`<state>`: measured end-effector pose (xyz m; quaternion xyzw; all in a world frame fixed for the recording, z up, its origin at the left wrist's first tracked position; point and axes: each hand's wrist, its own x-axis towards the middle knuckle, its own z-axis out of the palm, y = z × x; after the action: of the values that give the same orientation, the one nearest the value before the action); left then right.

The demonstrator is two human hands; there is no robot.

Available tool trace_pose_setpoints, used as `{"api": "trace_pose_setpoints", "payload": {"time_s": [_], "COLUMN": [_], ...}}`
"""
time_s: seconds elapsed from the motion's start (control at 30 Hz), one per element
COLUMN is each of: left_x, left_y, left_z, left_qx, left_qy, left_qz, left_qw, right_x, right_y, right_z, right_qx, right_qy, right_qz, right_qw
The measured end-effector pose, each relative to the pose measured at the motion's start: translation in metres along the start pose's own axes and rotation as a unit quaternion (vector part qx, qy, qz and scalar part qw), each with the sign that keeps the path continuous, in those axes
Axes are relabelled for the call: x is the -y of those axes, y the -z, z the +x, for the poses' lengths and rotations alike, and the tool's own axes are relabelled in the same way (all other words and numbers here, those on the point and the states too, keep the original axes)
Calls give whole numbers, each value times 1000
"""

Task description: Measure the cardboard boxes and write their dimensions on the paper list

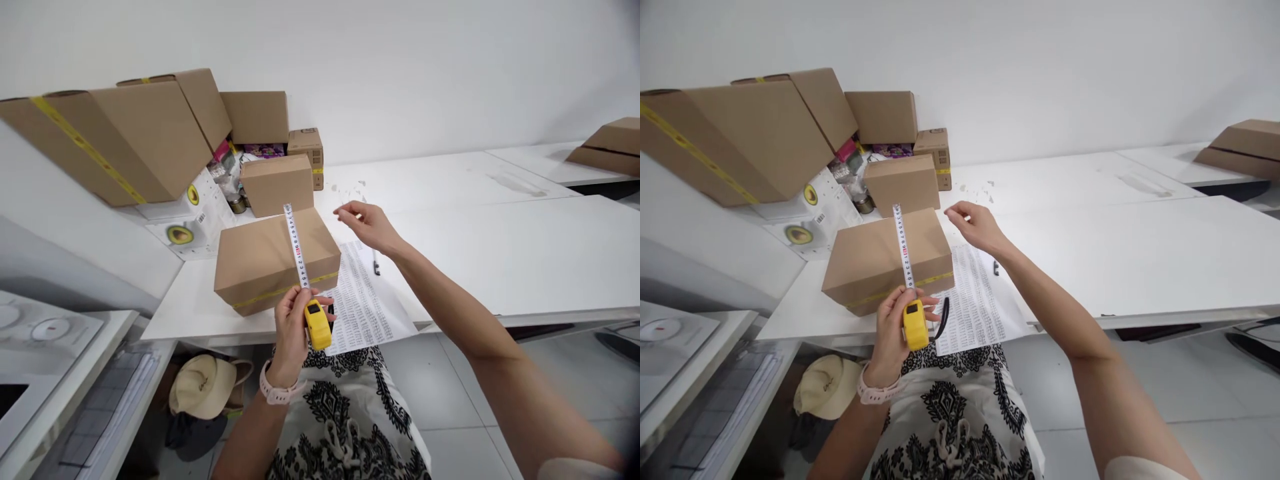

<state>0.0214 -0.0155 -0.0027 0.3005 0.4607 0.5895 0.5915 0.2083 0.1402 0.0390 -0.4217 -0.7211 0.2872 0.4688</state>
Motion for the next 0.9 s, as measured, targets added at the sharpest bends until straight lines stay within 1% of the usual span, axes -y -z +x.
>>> {"api": "trace_pose_setpoints", "payload": {"time_s": [0.03, 0.1, 0.17, 0.23, 0.33, 0.43, 0.5, 0.57, 0.63, 0.7, 0.73, 0.77, 0.8, 0.87, 0.9], "left_x": [-9, -22, -30, -33, -32, -29, -28, -27, -27, -27, -27, -27, -26, -25, -24], "left_y": [0, 0, -1, -4, -11, -19, -23, -27, -29, -30, -30, -29, -29, -29, -30], "left_z": [0, 3, 11, 20, 30, 35, 38, 41, 45, 47, 48, 49, 49, 51, 52], "left_qx": [11, 25, 25, 19, 15, 14, 10, 0, -11, -19, -22, -27, -34, -48, -53], "left_qy": [13, 25, 19, 11, 21, 25, 25, 25, 15, -8, -21, -32, -43, -59, -63], "left_qz": [-3, -10, -19, -30, -36, -39, -41, -47, -51, -50, -47, -46, -45, -44, -44], "left_qw": [1000, 999, 999, 999, 999, 999, 999, 999, 999, 999, 998, 998, 998, 996, 996], "right_x": [1, -1, -5, -10, -18, -22, -23, -21, -18, -11, -7, -1, 5, 17, 21], "right_y": [-5, -17, -33, -51, -77, -94, -101, -103, -101, -93, -87, -80, -73, -60, -55], "right_z": [9, 32, 56, 77, 100, 111, 113, 112, 109, 103, 98, 91, 84, 68, 60], "right_qx": [10, 52, 98, 131, 155, 169, 172, 162, 133, 108, 108, 124, 156, 245, 280], "right_qy": [28, 71, 86, 76, 43, 6, -16, -39, -67, -73, -64, -51, -38, -28, -29], "right_qz": [-4, -4, 0, 13, 33, 26, 15, 17, 36, 61, 74, 84, 90, 94, 94], "right_qw": [1000, 996, 992, 988, 986, 985, 985, 986, 988, 990, 989, 987, 983, 964, 955]}}
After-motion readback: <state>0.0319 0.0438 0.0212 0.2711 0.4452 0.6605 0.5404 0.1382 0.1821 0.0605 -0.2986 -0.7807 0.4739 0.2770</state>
